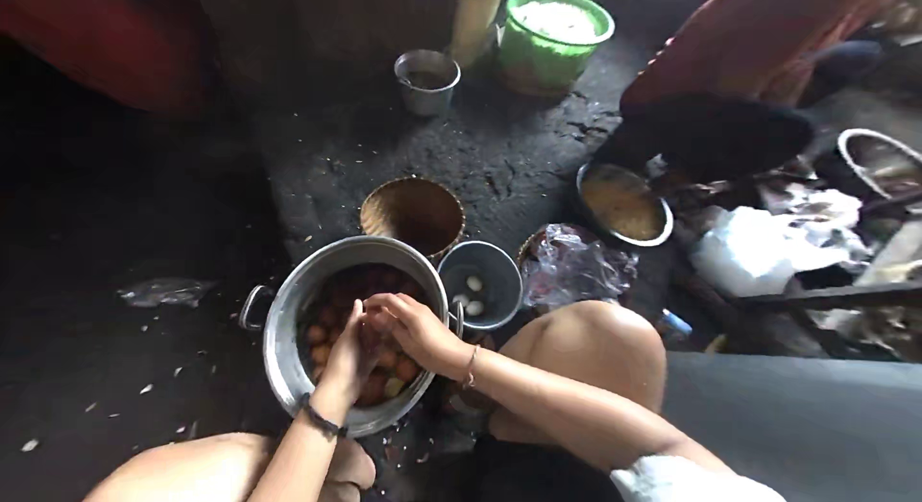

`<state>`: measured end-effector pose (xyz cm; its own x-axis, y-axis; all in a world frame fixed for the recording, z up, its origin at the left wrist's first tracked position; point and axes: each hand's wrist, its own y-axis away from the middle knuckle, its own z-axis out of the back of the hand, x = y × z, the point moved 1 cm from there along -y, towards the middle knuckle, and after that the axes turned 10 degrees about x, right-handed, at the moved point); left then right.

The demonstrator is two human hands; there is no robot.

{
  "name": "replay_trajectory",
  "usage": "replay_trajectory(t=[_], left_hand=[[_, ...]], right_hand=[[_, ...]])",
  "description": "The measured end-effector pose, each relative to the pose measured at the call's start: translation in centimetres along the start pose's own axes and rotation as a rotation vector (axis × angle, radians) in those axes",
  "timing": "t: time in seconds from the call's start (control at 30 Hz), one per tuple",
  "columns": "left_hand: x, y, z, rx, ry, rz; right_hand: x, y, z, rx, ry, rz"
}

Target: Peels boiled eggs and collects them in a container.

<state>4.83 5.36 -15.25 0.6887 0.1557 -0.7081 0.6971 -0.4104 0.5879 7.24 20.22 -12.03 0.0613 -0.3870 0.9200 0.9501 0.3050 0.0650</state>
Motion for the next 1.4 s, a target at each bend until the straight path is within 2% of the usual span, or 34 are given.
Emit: replay_trajectory(t=[0.07,0.13,0.2,0.23,0.27,0.33,0.37,0.4,0.43,0.5,0.53,0.6,0.67,0.73,0.87,0.97,1.1,1.23,1.4], left_hand=[[0.4,-0.3,1.3,-0.017,-0.474,-0.038],[1.1,-0.7,1.6,-0.033,-1.104,-0.124],[2.9,-1.3,1.7,-0.077,-1.523,-0.218],[3.6,-1.5,1.7,-0.059,-1.620,-0.130],[3.9,-1.5,1.4,-0.019,-1.686,0.036],[4.1,-1.7,1.1,0.040,-1.744,0.234],[4.0,-1.7,1.3,0.044,-1.742,0.242],[3.9,-1.5,1.6,0.033,-1.707,0.175],[3.7,-1.0,1.9,0.007,-1.622,0.015],[2.6,0.0,1.7,-0.058,-1.245,-0.378],[1.4,0.8,1.2,-0.047,-0.982,-0.414],[-0.4,3.0,0.8,0.086,-0.612,-0.315],[-0.6,4.2,0.8,0.206,-0.466,-0.208],[-0.4,3.9,0.5,0.237,-0.459,-0.251],[-1.0,3.9,1.0,0.288,-0.586,-0.422],[-0.7,4.4,0.7,0.207,-0.534,-0.427],[-1.0,4.3,-0.2,0.125,-0.448,-0.280],[-1.2,4.1,-0.6,0.197,-0.437,-0.205],[-0.8,3.8,-0.2,0.218,-0.362,-0.152]], right_hand=[[-0.6,-0.4,0.2,0.026,-0.291,-0.116],[-0.6,-0.5,1.2,0.035,-0.682,-0.244],[-0.1,-0.3,2.2,0.088,-0.916,-0.283],[0.1,0.0,2.5,0.126,-0.920,-0.245],[0.3,0.2,2.6,0.152,-0.864,-0.209],[0.5,0.4,2.3,0.172,-0.649,-0.168],[0.5,0.5,2.0,0.187,-0.562,-0.163],[0.7,0.7,1.6,0.201,-0.511,-0.178],[0.9,1.1,1.4,0.209,-0.485,-0.207],[1.6,1.7,1.5,0.199,-0.451,-0.267],[2.3,1.8,1.8,0.194,-0.433,-0.280],[3.1,2.1,1.8,0.217,-0.396,-0.270],[2.4,2.3,1.1,0.273,-0.385,-0.290],[1.9,2.0,0.5,0.293,-0.318,-0.280],[1.4,1.7,-0.2,0.211,-0.046,-0.126],[1.0,2.1,-1.1,0.124,0.098,-0.046],[0.9,1.8,-0.4,0.167,0.171,0.008],[0.9,2.2,-0.3,0.090,0.206,-0.018],[1.0,2.3,-0.8,0.080,0.299,-0.032]])
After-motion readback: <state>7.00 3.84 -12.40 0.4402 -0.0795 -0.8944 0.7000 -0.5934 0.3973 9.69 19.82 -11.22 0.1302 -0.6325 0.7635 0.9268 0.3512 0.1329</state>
